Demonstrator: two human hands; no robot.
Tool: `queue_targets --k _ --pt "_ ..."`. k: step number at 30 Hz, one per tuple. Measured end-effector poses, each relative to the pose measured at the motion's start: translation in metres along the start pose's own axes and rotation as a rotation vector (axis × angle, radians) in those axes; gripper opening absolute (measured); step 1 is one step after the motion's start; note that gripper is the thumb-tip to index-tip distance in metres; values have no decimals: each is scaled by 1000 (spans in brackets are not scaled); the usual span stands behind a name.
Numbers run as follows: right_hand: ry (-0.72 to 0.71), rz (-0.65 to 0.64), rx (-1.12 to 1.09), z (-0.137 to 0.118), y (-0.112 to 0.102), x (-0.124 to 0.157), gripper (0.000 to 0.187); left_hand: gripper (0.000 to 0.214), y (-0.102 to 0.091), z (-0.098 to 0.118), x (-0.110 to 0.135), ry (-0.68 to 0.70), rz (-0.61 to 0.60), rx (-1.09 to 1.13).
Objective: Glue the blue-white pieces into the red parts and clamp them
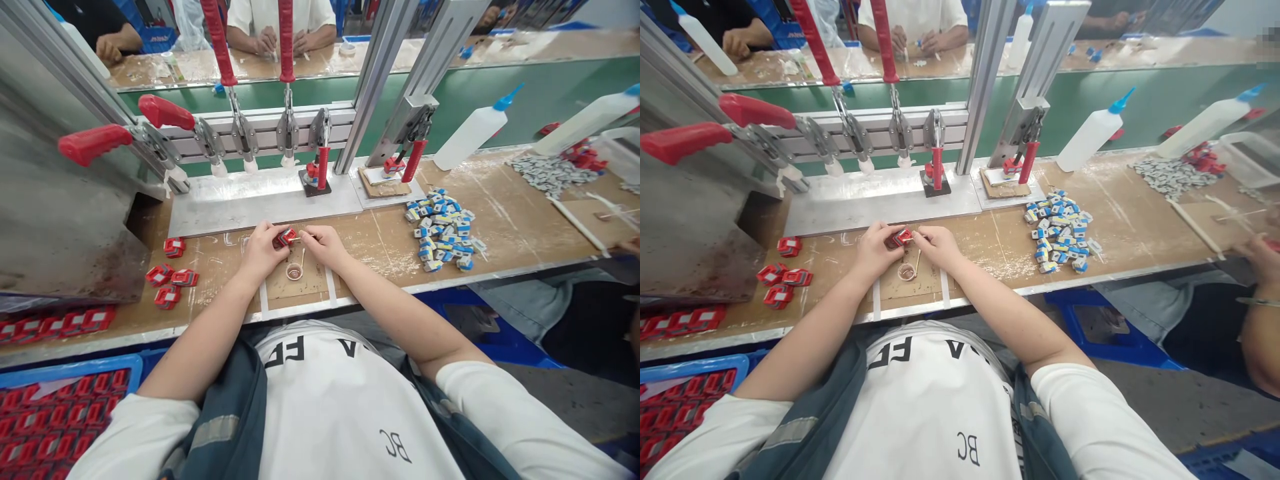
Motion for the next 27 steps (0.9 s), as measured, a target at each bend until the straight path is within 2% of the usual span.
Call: queue_targets --k 4,11,14,18,24,27 --pt "3 37 12 3 -2 1 46 53 0 2 2 5 3 -72" --pt "102 152 91 6 -9 3 45 52 0 2 4 39 17 -123" --pt "88 184 120 3 -10 4 45 52 1 2 4 47 21 -145" --pt "34 159 131 -2 -7 3 45 52 1 1 4 49 21 -162" --pt "-72 26 129 -8 5 1 47 51 1 3 5 55 30 -133" --pt "-96 65 109 -8 -3 6 48 50 -2 0 4 50 54 -61"
Point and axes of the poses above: each hand's wrist, its own x-axis away from the middle knuckle, its own y-axis out of the palm, z = x × y, the point moved 6 cm from there along -x, towards the middle knuckle, and after that the axes turned 13 degrees about -z, right-handed, at the moved point
